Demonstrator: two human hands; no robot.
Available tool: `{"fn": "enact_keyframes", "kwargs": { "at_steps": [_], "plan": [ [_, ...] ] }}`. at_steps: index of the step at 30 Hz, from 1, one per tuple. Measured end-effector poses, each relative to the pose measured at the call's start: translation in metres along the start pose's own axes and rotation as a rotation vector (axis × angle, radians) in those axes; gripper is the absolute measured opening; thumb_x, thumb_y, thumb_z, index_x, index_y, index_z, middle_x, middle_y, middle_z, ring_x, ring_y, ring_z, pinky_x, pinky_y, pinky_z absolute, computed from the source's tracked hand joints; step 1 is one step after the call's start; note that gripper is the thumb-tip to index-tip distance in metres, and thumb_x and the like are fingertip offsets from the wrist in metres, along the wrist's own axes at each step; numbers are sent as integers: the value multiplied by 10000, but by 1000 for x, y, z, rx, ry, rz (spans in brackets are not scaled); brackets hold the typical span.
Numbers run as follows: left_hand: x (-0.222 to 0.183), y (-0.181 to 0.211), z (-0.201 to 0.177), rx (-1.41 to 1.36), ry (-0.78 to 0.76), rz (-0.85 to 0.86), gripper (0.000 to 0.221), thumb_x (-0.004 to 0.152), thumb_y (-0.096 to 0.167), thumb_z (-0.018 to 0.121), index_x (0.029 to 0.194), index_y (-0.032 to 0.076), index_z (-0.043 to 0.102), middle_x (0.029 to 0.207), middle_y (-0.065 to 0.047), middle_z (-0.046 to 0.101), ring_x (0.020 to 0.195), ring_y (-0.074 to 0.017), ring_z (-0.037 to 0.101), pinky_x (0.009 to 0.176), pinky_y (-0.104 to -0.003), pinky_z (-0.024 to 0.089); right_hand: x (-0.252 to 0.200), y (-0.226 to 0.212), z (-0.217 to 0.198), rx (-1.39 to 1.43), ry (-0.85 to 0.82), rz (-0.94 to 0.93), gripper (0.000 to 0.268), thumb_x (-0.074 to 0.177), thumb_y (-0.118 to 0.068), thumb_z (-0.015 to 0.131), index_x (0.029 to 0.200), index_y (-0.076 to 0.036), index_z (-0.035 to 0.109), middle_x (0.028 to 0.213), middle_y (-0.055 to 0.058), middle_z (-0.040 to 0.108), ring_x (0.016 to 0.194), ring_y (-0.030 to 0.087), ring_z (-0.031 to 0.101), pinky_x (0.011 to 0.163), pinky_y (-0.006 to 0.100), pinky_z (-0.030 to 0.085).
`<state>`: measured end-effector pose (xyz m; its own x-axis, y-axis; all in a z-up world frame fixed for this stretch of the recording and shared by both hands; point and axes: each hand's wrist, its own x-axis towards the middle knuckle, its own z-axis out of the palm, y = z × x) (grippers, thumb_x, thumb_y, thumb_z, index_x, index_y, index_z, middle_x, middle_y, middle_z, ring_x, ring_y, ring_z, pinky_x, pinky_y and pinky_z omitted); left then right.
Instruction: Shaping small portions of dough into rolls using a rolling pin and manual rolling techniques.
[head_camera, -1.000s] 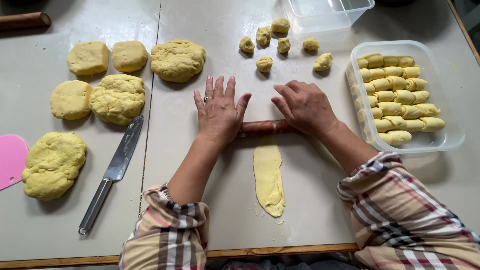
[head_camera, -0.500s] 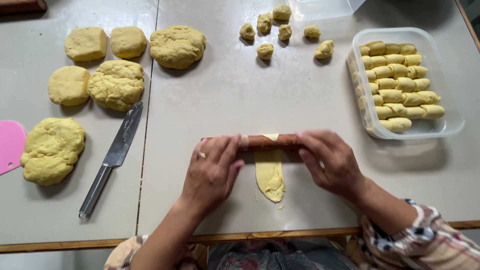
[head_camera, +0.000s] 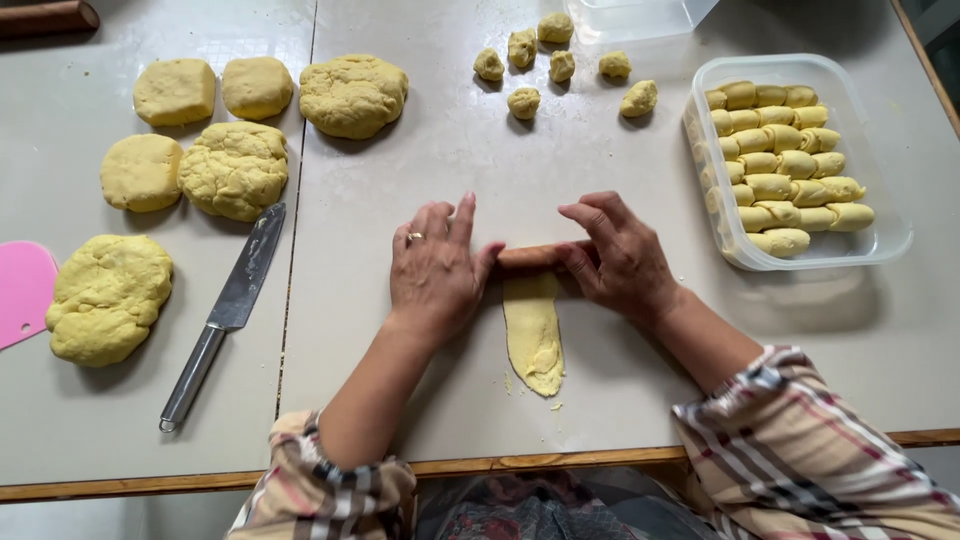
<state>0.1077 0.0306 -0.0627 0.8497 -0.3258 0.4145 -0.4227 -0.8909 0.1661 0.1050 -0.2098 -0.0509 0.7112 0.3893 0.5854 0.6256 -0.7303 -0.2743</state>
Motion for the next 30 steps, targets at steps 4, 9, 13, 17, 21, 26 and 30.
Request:
{"fn": "enact_keyframes", "kwargs": {
  "at_steps": [4,9,13,17,21,26,30],
  "plan": [
    [34,-20,20,43,133,-57,635,937,591,420,1289,78,547,913,-123,543,912,-347,573,722,-478,471,26,14,0,-163,94,-310,391,947,-501,455,986,-136,591,821,43,535,759,234,608,732,366,512],
    [75,-38,42,15,195,-150,585,953,605,396,1185,112,611,780,-114,605,782,-346,650,662,-479,498,53,35,8,-280,-14,-263,449,1001,-482,403,722,-149,518,624,24,476,557,227,575,574,350,491],
    [93,-40,18,-69,242,-209,541,974,584,379,1139,139,639,843,-119,644,849,-346,656,732,-481,485,88,54,3,28,-469,485,546,952,-506,452,700,-71,667,590,214,613,696,421,645,679,507,503],
    [77,-22,-58,-140,349,-55,461,1015,476,389,1193,127,631,1019,-118,634,1058,-321,597,895,-432,425,90,23,-24,316,-505,778,569,936,-421,477,512,-57,588,394,129,554,299,219,528,269,325,417],
    [31,-3,-95,-90,202,39,471,1014,434,381,1282,96,571,1165,-150,600,1228,-346,501,1059,-501,282,36,-20,-42,82,-456,404,436,937,-410,450,654,-103,577,584,206,582,608,410,606,546,489,486],
    [-6,0,-55,-18,-54,4,553,989,526,353,1239,93,590,1191,-172,594,1253,-381,474,1069,-591,213,-22,-29,-12,-200,-143,-88,351,977,-447,354,822,-199,549,663,8,474,588,217,573,541,334,484],
    [-24,9,-45,-27,-229,-34,573,983,543,320,1251,102,568,1263,-177,558,1309,-375,413,1094,-599,158,-27,-47,-20,-246,-130,-91,450,974,-481,315,1127,-171,603,900,36,516,825,229,572,677,355,470]
  ]
}}
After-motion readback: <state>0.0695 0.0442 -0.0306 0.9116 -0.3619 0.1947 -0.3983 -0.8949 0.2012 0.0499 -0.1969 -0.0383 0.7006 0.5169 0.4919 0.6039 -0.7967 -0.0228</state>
